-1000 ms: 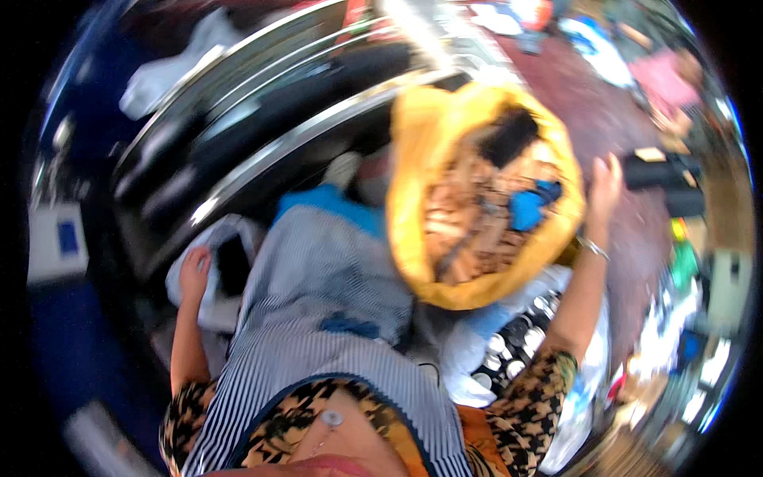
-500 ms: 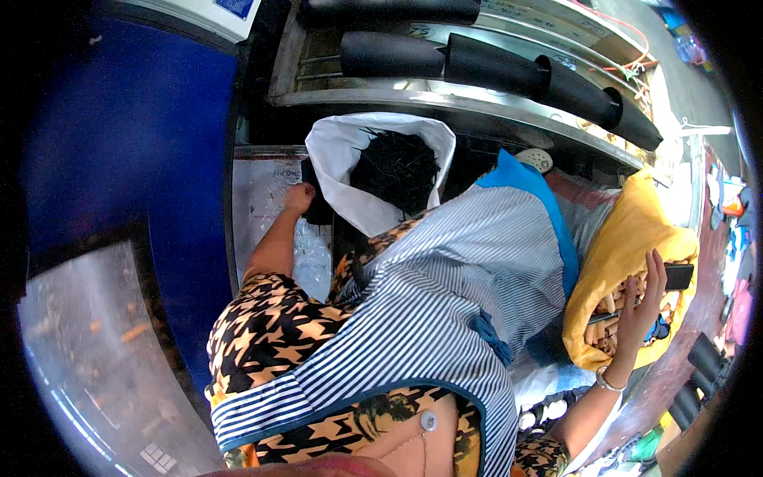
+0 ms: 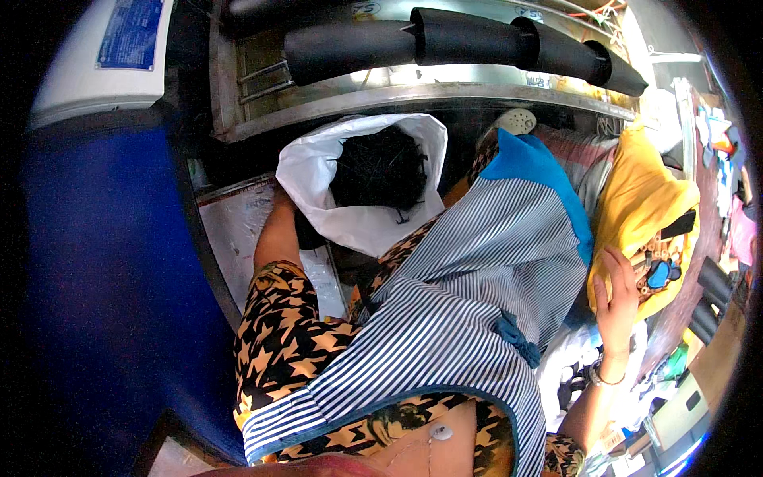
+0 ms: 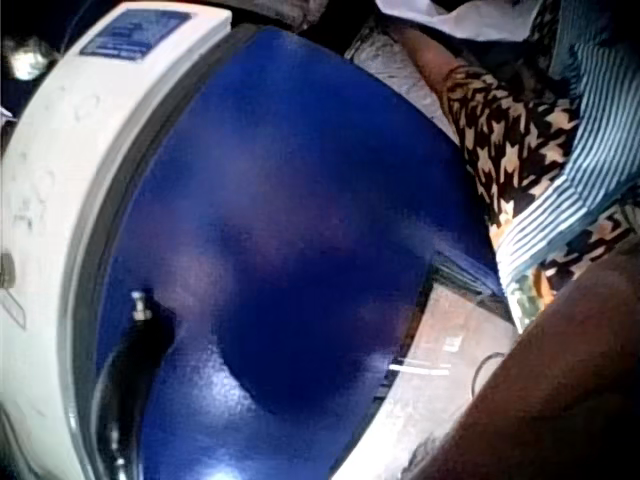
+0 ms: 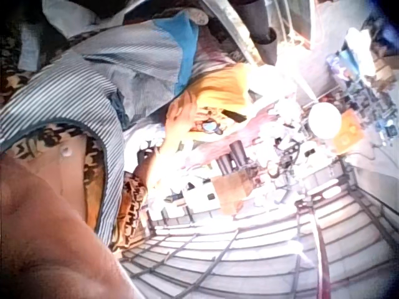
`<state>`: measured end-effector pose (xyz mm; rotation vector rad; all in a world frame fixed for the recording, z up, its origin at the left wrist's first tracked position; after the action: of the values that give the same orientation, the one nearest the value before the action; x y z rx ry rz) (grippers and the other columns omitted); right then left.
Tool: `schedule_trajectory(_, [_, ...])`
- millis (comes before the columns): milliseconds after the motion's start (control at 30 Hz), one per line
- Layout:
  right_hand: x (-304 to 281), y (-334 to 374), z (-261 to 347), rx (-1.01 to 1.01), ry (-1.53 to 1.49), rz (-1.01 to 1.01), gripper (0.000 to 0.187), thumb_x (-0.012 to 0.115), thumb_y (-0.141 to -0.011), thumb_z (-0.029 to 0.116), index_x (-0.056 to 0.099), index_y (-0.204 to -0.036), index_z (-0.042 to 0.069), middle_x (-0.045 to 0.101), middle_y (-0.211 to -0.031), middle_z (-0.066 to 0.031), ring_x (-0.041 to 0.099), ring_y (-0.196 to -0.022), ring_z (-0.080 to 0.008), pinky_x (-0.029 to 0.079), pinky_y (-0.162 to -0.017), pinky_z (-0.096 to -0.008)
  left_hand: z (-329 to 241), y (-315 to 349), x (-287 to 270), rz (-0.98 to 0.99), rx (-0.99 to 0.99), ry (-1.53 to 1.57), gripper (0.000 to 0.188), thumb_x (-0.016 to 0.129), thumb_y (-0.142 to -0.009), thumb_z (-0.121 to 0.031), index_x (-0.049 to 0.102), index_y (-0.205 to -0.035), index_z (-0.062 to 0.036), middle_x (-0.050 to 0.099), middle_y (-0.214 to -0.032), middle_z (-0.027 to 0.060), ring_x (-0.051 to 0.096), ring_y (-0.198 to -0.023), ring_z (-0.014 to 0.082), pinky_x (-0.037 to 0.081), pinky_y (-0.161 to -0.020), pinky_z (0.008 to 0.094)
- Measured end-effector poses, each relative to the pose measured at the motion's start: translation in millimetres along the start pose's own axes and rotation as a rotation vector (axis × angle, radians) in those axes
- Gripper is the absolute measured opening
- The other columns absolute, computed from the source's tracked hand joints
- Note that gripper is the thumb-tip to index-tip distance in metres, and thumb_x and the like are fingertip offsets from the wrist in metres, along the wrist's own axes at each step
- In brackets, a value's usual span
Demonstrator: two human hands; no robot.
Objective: The person wipes a black conical component with a blue cloth and then attaches a wooden handle and a small screw using their hands at a workstation.
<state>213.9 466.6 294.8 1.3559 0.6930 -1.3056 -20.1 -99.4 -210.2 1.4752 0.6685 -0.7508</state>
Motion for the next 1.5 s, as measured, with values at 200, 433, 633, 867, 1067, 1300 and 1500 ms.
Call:
schedule_trajectory(200, [6, -17, 15, -0.04, -0.081, -0.035, 0.033, 0.06, -0.087, 0.004, 0.06, -0.12, 0.0, 0.061, -0.123, -0.0182, 0.058, -0.115, -0.0361, 0.045, -0.099, -0.0409, -11, 91, 0, -0.229, -0.012, -0.133, 0.035, 0.056, -0.089, -0.03, 0.063, -0.115, -0.0074, 0.064, -0.119, 0.0162, 0.065, -0.101, 0.0334, 0.051, -0.087, 0.0438])
schedule_trajectory(433, [61, -87, 56, -0.457, -0.017, -0.025, 0.032, 0.067, -0.083, 0.01, 0.062, -0.114, 0.006, 0.064, -0.112, -0.0117, 0.06, -0.102, -0.0331, 0.048, -0.089, -0.0427, 69, 177, 1, -0.806, -1.192, 0.882, 0.027, 0.052, -0.092, -0.024, 0.065, -0.108, -0.0061, 0.069, -0.109, 0.0141, 0.067, -0.098, 0.0296, 0.052, -0.084, 0.0442])
schedule_trajectory(633, [120, -121, 151, -0.915, -0.098, -0.081, 0.037, 0.067, -0.081, 0.025, 0.063, -0.116, 0.013, 0.061, -0.121, -0.0041, 0.055, -0.115, -0.025, 0.043, -0.101, -0.0447, 92, 184, -47, -0.62, -0.627, 2.281, 0.03, 0.051, -0.093, -0.026, 0.065, -0.11, -0.0064, 0.069, -0.111, 0.0105, 0.067, -0.097, 0.0262, 0.052, -0.088, 0.0425])
schedule_trajectory(867, [125, -119, 205, -0.846, -0.28, -0.239, 0.064, 0.074, -0.071, 0.043, 0.06, -0.13, 0.023, 0.055, -0.136, 0.0025, 0.034, -0.139, -0.0315, 0.018, -0.113, -0.0606, -70, 117, -147, 0.003, -0.268, 2.19, 0.036, 0.052, -0.092, -0.028, 0.065, -0.113, -0.0027, 0.07, -0.11, 0.0088, 0.067, -0.099, 0.0265, 0.053, -0.088, 0.0409])
schedule_trajectory(1067, [135, -98, 191, -0.645, -0.199, -0.298, 0.051, 0.074, -0.068, 0.046, 0.066, -0.113, 0.022, 0.058, -0.121, 0.0008, 0.035, -0.133, -0.0405, 0.018, -0.106, -0.0734, -154, 91, -157, 0.348, -0.053, 2.035, 0.03, 0.05, -0.092, -0.026, 0.068, -0.098, -0.0023, 0.071, -0.093, 0.0097, 0.068, -0.089, 0.023, 0.054, -0.085, 0.0401])
schedule_trajectory(1300, [124, -103, 196, -0.714, -0.163, -0.166, 0.053, 0.073, -0.07, 0.051, 0.065, -0.113, 0.021, 0.06, -0.114, -0.0028, 0.036, -0.133, -0.0391, 0.013, -0.107, -0.0738, -172, 79, -127, 0.472, -0.127, 2.111, 0.031, 0.052, -0.092, -0.027, 0.068, -0.099, -0.0023, 0.071, -0.097, 0.0093, 0.068, -0.087, 0.0233, 0.055, -0.082, 0.0385])
schedule_trajectory(1500, [117, -99, 149, -0.644, -0.221, -0.343, 0.048, 0.067, -0.081, 0.047, 0.064, -0.115, 0.014, 0.06, -0.122, -0.0044, 0.048, -0.124, -0.0301, 0.029, -0.109, -0.0577, -122, 59, -89, 0.427, -0.102, 2.192, 0.028, 0.055, -0.089, -0.025, 0.069, -0.095, -0.0016, 0.072, -0.093, 0.0115, 0.069, -0.087, 0.0264, 0.056, -0.083, 0.0402])
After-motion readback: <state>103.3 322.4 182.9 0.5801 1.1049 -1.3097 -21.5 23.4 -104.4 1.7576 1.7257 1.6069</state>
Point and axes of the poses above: each hand's wrist, its own y-axis away from the middle knuckle, its own x-axis out of the palm, z = x × y, the point moved 1 cm from there along -y, towards the middle knuckle
